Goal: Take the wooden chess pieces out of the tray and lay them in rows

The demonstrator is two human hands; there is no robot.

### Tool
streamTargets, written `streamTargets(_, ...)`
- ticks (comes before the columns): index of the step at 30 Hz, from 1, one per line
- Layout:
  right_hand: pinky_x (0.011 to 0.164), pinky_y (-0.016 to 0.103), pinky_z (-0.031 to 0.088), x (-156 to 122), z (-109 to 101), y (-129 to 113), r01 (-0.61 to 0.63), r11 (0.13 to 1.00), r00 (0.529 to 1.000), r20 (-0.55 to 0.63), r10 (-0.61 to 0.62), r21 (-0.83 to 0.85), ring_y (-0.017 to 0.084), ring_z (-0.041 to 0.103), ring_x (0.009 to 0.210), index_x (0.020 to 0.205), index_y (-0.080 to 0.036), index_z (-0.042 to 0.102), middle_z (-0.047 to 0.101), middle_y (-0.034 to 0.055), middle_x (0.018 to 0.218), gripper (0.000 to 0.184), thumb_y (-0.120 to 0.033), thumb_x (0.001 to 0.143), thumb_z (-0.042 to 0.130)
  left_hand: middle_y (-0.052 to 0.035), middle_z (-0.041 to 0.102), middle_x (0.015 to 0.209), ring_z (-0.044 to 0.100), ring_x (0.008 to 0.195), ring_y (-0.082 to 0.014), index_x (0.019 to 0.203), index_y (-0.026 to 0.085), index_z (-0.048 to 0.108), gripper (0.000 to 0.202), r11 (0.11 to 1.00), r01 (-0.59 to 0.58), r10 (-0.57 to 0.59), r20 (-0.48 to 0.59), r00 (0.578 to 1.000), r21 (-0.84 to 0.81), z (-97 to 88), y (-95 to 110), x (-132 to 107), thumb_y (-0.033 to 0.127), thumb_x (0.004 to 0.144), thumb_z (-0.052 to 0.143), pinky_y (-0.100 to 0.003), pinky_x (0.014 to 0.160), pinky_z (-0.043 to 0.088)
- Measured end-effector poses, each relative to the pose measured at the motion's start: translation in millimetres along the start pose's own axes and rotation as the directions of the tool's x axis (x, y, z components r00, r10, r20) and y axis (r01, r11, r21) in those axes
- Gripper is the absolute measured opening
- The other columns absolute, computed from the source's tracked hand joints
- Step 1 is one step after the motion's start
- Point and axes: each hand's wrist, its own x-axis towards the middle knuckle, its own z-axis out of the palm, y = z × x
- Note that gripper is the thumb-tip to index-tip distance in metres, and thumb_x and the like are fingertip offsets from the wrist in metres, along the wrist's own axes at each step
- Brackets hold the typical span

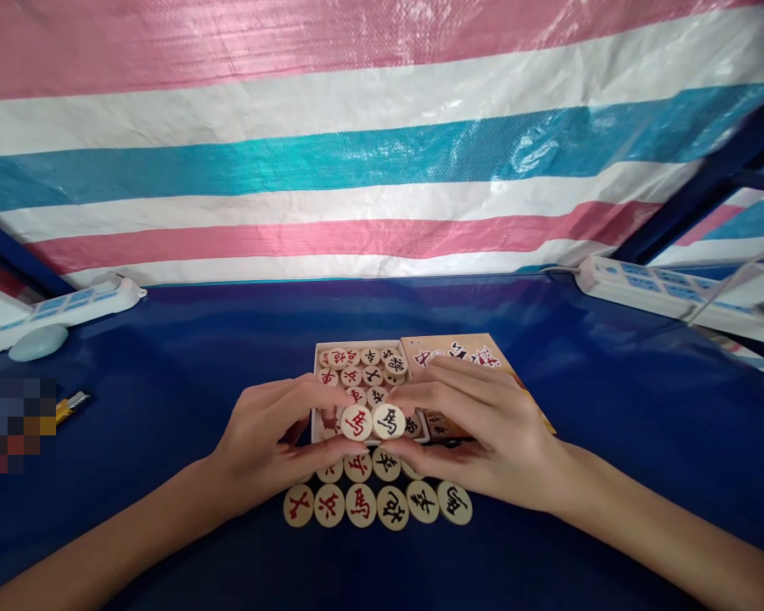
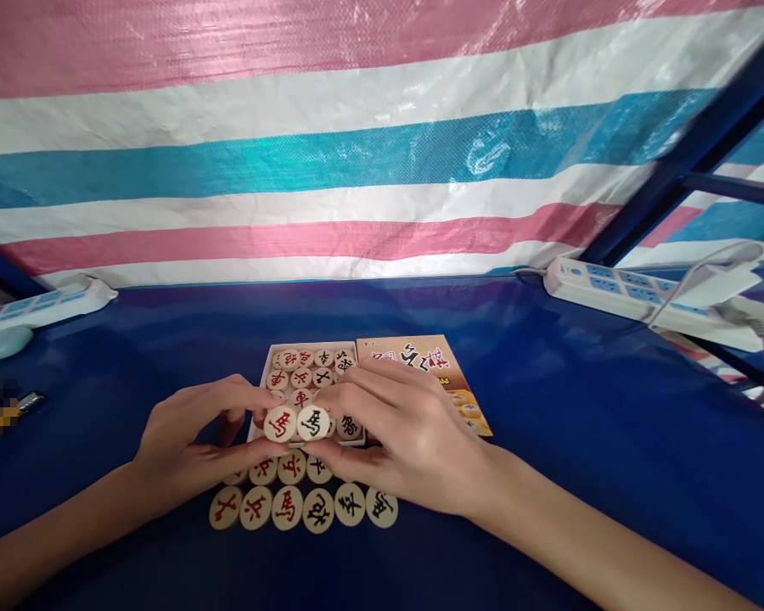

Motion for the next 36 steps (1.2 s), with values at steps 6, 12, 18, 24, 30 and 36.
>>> streamTargets(6, 0.07, 0.033, 0.052, 0.5, -1.8, -1.5, 0.006, 1.0, 1.0, 0.01, -0.006, -0.003, 0.016, 0.064, 0.077, 0.106, -0.02, 0.062, 0.07, 0.0022, 0.087, 0.027, -0.032, 0.086, 0.074, 0.0037, 0.062, 0.073, 0.054, 0.058, -0.008, 0.107, 0.023, 0.063, 0.033, 1.0, 0.011, -0.011, 0.005, 1.0, 0.004, 1.0, -1.5, -1.2, 0.028, 0.08, 0.081, -0.022, 0.048, 0.037)
streamTargets(12, 0.069, 0.032, 0.051, 0.8, -2.4, -1.3, 0.023, 0.999, 1.0, -0.009, -0.023, -0.03, 0.015, 0.064, 0.076, 0.104, -0.018, 0.063, 0.07, 0.002, 0.085, 0.028, -0.036, 0.086, 0.074, 0.0028, 0.063, 0.073, 0.054, 0.059, -0.008, 0.107, 0.018, 0.064, 0.033, 0.997, -0.066, 0.065, -0.033, 0.997, -0.029, 3.1, -3.0, 0.9, 0.026, 0.079, 0.082, -0.02, 0.05, 0.039)
streamTargets(18, 0.073, 0.032, 0.052, -1.7, -0.2, 0.6, 0.029, 0.998, 0.999, -0.037, -0.031, -0.06, 0.016, 0.066, 0.079, 0.103, -0.019, 0.063, 0.071, 0.0008, 0.084, 0.03, -0.036, 0.082, 0.078, 0.0027, 0.061, 0.07, 0.054, 0.061, -0.0084, 0.105, 0.015, 0.065, 0.033, 0.996, -0.09, 0.089, -0.042, 0.995, -0.024, 3.3, -3.2, 0.9, 0.026, 0.079, 0.082, -0.02, 0.052, 0.04)
streamTargets(24, 0.075, 0.031, 0.053, -1.6, -1.0, -0.7, 0.035, 0.997, 0.999, -0.035, -0.037, -0.069, 0.016, 0.067, 0.083, 0.105, -0.019, 0.063, 0.071, 0.0017, 0.088, 0.031, -0.033, 0.082, 0.078, 0.0026, 0.062, 0.072, 0.053, 0.061, -0.0083, 0.107, 0.016, 0.065, 0.031, 0.995, -0.102, 0.102, -0.047, 0.994, -0.007, 2.9, -4.2, -1.0, 0.025, 0.081, 0.08, -0.02, 0.053, 0.041)
streamTargets(30, 0.07, 0.03, 0.052, -1.9, -1.9, 0.1, 0.036, 0.999, 0.999, -0.009, -0.037, -0.023, 0.015, 0.065, 0.08, 0.108, -0.019, 0.062, 0.071, 0.0022, 0.09, 0.03, -0.029, 0.084, 0.076, 0.0049, 0.058, 0.067, 0.054, 0.06, -0.0076, 0.104, 0.016, 0.065, 0.029, 0.996, -0.091, 0.09, -0.043, 0.995, -0.011, 2.3, -3.0, -0.7, 0.027, 0.081, 0.08, -0.019, 0.055, 0.041)
streamTargets(36, 0.071, 0.03, 0.051, -2.0, -1.6, 0.4, 0.045, 0.999, 0.999, 0.022, -0.044, -0.014, 0.014, 0.064, 0.079, 0.109, -0.019, 0.062, 0.07, 0.0019, 0.09, 0.03, -0.029, 0.084, 0.076, 0.0048, 0.058, 0.067, 0.054, 0.061, -0.0076, 0.104, 0.015, 0.065, 0.031, 0.996, -0.088, 0.087, -0.043, 0.995, -0.017, 2.3, -2.7, -0.8, 0.026, 0.08, 0.081, -0.019, 0.055, 0.041)
